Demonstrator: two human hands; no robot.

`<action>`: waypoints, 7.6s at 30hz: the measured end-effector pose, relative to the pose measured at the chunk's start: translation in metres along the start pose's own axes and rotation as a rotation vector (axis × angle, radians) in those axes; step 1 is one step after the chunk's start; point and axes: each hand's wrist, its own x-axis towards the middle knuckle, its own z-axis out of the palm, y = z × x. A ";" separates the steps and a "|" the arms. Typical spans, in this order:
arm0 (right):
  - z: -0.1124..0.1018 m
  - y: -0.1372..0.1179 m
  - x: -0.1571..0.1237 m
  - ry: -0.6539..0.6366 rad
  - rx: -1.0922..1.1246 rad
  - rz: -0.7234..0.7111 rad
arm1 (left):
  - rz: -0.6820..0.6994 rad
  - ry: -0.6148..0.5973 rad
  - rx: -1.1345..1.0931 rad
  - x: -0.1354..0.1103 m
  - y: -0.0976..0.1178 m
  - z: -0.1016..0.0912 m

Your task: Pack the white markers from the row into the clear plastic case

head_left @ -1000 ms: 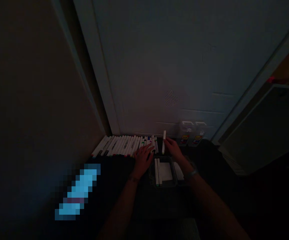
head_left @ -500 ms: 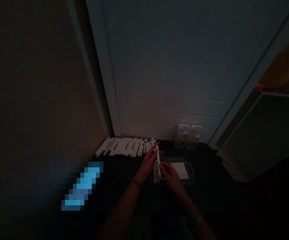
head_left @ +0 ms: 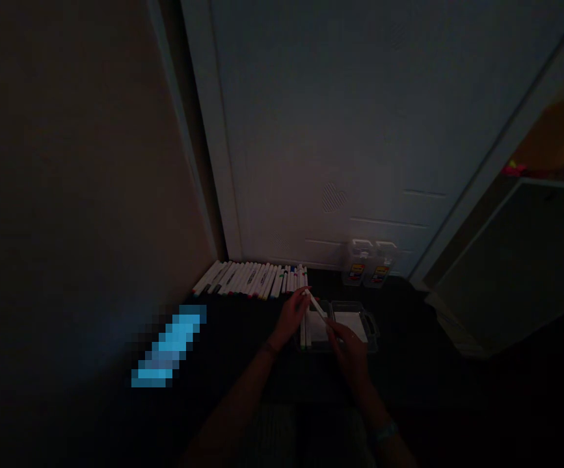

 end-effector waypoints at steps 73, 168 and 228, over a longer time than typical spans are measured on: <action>0.008 -0.016 -0.002 -0.308 -0.254 -0.025 | 0.252 -0.226 0.718 -0.029 -0.012 -0.013; 0.087 0.054 0.133 -0.330 -0.438 0.401 | 0.265 -0.183 0.389 -0.020 -0.029 -0.021; 0.016 0.004 0.035 0.104 0.512 0.552 | 0.192 0.232 0.394 -0.010 -0.014 -0.022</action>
